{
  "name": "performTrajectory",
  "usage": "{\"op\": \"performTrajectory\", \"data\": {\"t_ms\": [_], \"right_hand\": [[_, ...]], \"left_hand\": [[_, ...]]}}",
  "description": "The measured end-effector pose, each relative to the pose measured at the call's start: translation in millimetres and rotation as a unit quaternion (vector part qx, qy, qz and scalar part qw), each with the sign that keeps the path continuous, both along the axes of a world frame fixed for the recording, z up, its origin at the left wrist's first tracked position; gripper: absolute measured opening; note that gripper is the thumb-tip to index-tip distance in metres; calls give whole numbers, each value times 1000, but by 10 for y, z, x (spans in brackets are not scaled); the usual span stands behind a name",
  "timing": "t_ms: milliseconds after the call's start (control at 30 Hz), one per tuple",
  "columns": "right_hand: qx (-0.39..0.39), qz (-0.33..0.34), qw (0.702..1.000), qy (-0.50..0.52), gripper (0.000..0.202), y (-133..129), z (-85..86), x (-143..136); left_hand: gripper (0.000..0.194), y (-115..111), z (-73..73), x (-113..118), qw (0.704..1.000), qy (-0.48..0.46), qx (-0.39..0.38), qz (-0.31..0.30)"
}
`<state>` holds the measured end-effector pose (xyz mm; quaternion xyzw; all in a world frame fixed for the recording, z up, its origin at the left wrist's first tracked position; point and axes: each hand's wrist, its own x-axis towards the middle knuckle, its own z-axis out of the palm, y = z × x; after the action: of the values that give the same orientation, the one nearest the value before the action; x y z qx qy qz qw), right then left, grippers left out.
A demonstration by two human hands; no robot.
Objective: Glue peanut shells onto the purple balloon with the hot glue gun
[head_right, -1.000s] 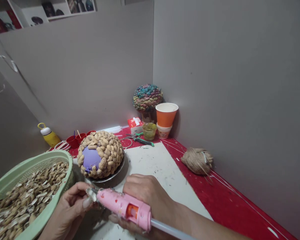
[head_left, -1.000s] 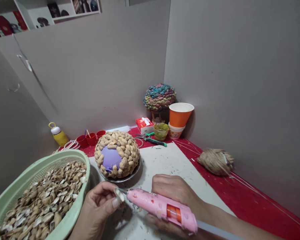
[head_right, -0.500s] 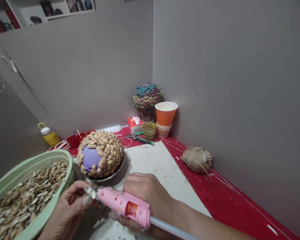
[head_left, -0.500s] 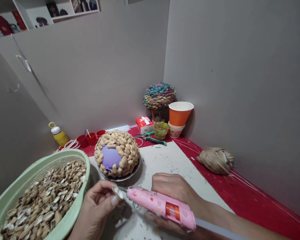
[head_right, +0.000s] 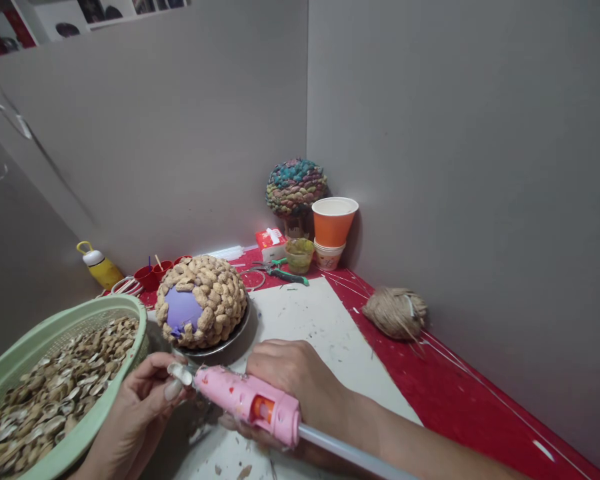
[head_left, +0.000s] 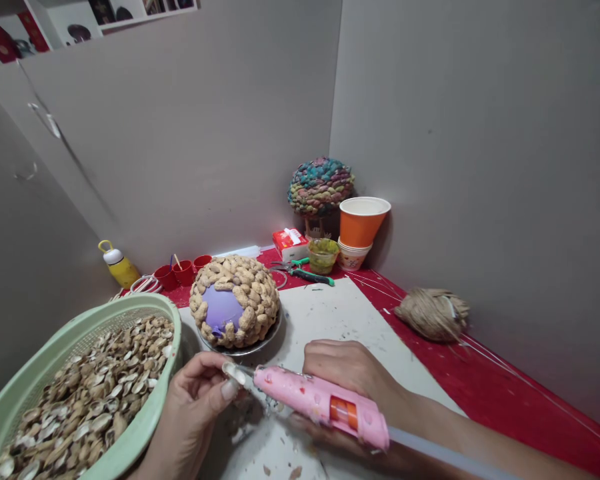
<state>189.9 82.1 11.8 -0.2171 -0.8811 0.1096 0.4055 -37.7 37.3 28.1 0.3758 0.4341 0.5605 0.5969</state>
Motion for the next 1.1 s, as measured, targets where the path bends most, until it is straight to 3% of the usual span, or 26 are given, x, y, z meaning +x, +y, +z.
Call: {"op": "performTrajectory", "data": {"t_ms": [633,1100], "right_hand": [[-26,21,999,-19,30,42,7,50],[6,7,1000,-22,28,38,51,44]], "left_hand": [[21,17,-20,-22,999,17,25,16],[20,16,-19,-24,999,16,26,24]]}}
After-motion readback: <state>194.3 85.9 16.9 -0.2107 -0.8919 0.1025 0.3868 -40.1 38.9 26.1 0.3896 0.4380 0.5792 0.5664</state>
